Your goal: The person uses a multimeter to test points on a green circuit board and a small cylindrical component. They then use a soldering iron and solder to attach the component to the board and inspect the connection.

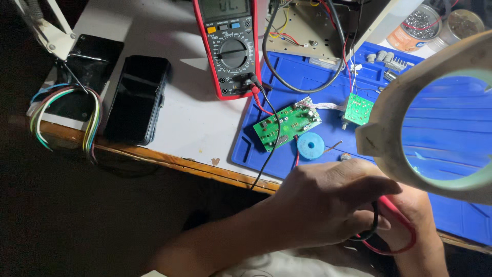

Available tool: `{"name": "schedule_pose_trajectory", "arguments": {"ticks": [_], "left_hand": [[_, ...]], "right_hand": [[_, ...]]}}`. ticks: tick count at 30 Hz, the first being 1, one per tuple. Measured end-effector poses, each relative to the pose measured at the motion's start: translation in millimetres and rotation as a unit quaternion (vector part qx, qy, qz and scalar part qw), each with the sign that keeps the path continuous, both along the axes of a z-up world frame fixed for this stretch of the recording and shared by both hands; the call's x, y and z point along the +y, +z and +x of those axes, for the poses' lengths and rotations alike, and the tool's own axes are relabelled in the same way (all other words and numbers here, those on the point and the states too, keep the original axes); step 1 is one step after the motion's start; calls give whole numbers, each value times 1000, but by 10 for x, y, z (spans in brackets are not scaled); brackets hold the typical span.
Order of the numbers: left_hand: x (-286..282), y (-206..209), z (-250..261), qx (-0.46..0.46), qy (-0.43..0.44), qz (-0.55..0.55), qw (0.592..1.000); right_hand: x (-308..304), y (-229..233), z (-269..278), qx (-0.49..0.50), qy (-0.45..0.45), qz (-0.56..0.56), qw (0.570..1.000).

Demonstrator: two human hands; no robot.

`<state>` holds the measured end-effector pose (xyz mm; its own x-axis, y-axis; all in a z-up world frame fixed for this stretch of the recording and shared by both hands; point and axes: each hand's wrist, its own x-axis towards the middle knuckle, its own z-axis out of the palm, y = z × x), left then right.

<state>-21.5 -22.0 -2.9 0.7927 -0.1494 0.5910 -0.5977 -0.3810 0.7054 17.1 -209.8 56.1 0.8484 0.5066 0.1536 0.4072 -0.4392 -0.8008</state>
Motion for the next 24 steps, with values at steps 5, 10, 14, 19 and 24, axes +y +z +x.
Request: {"name": "schedule_pose_trajectory", "arguments": {"ticks": [5, 10, 14, 19, 24], "left_hand": [[73, 166, 66, 6, -58, -59, 997], [108, 315, 130, -17, -155, -162, 975], [144, 367, 143, -13, -127, -81, 989], [158, 267, 83, -38, -89, -20, 995], [169, 275, 79, -24, -106, 10, 994]], "right_hand": [[-14, 30, 35, 4, 24, -43, 999], [-440, -287, 24, 73, -78, -161, 981], [-437, -275, 201, -162, 64, -144, 974], [-584, -331, 179, -170, 11, -137, 976], [-142, 133, 414, 163, 10, -208, 964]]}}
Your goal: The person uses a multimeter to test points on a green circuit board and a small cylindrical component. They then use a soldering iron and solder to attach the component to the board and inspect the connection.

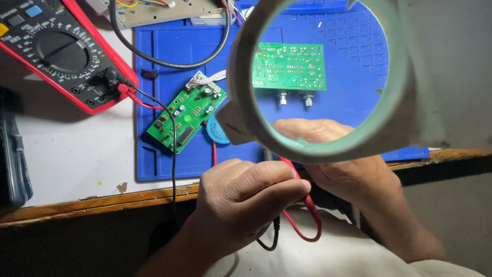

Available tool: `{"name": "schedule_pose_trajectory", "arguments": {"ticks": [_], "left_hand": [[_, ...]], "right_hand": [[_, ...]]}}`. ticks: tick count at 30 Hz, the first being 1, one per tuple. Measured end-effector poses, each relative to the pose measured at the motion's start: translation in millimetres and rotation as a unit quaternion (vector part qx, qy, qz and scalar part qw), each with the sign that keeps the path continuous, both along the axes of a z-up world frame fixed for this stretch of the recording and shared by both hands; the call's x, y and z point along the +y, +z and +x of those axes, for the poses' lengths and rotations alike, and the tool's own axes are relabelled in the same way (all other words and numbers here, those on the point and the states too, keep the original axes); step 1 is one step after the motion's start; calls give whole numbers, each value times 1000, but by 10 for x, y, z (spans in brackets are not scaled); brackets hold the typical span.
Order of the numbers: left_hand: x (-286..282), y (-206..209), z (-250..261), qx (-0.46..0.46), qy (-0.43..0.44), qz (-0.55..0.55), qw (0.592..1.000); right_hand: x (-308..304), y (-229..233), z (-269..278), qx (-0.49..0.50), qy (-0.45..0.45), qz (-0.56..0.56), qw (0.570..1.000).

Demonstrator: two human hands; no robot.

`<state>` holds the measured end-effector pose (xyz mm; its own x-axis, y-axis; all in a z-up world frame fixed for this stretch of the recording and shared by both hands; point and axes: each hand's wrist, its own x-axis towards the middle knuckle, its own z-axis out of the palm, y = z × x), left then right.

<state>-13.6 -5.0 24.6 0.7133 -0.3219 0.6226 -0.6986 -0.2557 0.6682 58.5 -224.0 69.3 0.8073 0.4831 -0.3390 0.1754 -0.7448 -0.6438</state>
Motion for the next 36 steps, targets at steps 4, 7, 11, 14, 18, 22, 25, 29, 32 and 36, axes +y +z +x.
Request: {"name": "schedule_pose_trajectory", "arguments": {"ticks": [4, 7, 11, 14, 18, 22, 25, 29, 32, 36], "left_hand": [[-11, 6, 10, -13, 11, 11, 1000], [-3, 17, 14, -13, 11, 7, 1000], [-24, -18, 7, -10, 15, 0, 1000], [-27, -51, -9, -3, 8, -8, 1000], [-24, -67, -6, -9, 5, 14, 1000], [-38, -127, -21, 9, 3, -6, 1000], [-29, -108, -22, 2, 2, 30, 1000], [-28, -148, -8, -15, 3, -1, 1000], [-40, -161, 13, -38, 14, 11, 999], [-45, -182, 32, -35, 11, 12, 999]], "right_hand": [[152, 134, 81, 50, -18, -195, 979], [111, 66, 78, 1, -10, -142, 990], [-120, -162, -16, -89, 29, -95, 991], [-286, -367, -139, -259, 78, 3, 963], [-312, -432, -214, -256, 100, 37, 961], [-260, -443, -219, -253, 121, 119, 952], [-292, -493, -262, -214, 64, 71, 972], [-319, -482, -251, -210, 47, 42, 976], [-207, -255, -89, -140, 52, 53, 987], [-56, -40, 73, -91, 113, 108, 984]]}}
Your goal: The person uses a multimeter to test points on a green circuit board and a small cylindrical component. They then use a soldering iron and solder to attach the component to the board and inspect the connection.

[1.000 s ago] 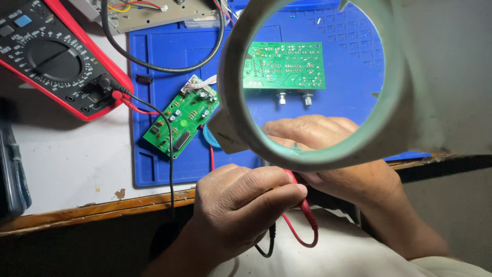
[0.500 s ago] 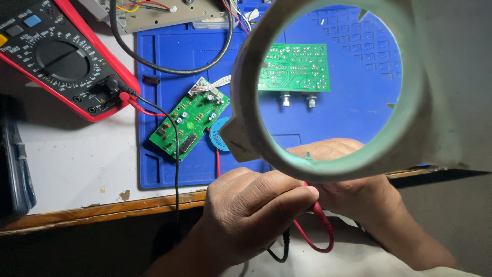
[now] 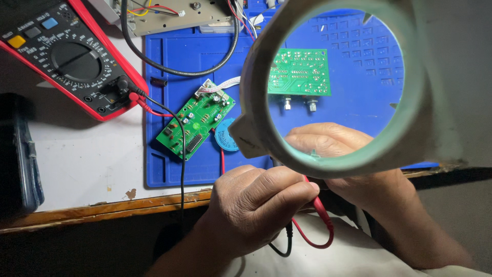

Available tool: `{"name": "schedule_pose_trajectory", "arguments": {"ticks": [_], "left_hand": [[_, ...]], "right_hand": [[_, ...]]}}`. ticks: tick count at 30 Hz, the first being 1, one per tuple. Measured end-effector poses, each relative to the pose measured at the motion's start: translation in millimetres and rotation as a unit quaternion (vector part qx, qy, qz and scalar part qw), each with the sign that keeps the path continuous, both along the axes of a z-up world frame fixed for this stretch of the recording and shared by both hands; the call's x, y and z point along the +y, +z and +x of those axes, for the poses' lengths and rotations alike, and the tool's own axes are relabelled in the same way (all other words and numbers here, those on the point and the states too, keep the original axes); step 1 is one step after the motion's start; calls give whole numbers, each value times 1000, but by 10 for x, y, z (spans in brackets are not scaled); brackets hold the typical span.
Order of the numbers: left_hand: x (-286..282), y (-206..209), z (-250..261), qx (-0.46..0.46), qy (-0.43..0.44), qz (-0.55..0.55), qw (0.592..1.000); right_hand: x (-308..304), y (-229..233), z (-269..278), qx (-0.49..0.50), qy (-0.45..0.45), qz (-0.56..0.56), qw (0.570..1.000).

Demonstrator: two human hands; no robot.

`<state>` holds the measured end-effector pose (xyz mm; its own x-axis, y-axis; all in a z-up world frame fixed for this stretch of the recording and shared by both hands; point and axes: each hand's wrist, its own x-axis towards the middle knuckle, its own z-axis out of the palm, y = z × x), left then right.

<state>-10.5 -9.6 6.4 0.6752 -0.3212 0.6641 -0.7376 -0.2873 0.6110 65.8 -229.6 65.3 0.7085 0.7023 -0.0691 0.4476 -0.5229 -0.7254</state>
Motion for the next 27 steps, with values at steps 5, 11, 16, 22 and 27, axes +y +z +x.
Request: {"name": "schedule_pose_trajectory", "arguments": {"ticks": [5, 11, 16, 22, 27], "left_hand": [[8, 100, 35, -8, 20, -16, 1000], [-7, 60, -12, 16, 4, -67, 998], [76, 162, -64, 56, 10, -126, 990], [54, 118, -124, 104, -47, -114, 987], [115, 243, -149, 39, 37, -44, 998]], "right_hand": [[368, 519, 86, 194, -206, -155, 947], [226, 696, 135, 244, -234, -236, 911], [-596, -25, 52, 112, -156, -110, 975], [210, -312, -581, -99, -209, 119, 966], [269, -349, -669, -55, -256, 159, 952]]}}
